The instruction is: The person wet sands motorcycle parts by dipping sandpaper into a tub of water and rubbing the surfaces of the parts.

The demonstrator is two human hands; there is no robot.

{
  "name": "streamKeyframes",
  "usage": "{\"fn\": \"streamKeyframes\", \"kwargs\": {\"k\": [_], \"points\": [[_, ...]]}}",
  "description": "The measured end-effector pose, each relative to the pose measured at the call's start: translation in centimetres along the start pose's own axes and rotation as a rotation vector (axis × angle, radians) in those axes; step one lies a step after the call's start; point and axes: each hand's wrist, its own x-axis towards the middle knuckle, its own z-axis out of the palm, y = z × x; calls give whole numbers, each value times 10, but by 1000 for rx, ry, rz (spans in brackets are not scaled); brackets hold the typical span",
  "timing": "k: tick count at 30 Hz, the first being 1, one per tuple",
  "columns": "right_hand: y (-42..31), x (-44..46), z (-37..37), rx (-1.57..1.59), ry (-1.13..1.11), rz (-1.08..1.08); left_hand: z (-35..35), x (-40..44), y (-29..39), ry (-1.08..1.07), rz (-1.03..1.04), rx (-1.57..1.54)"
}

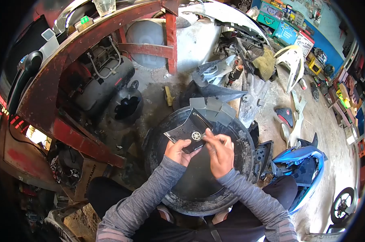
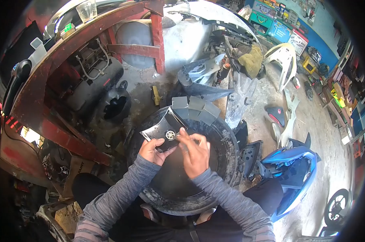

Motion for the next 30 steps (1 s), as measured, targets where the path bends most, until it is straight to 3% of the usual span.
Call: {"fn": "streamKeyframes", "kwargs": {"k": [3, 7, 10, 14, 19, 22, 26, 30], "points": [[-9, -13, 3, 18, -73, -127, -6, 4, 4, -10, -24, 6], [-3, 9, -4, -42, -23, -17, -3, 3, 1, -35, -18, -17], [-15, -10, 1, -13, -66, -136, -11, 5, 1, -12, -20, 10], [-3, 9, -2, -58, 12, -37, -8, 1, -1, -14, -11, -29], [-16, -11, 3, -136, -70, -198, -7, 7, -1, 2, -11, -46], [-2, 12, -3, -147, 33, -61, -3, 2, -2, 14, -10, -93], [-18, -16, 0, -106, -124, -165, -15, 10, -7, -34, 14, -51], [1, 4, 2, -149, -9, -116, -5, 4, -5, 11, -6, -121]]}}
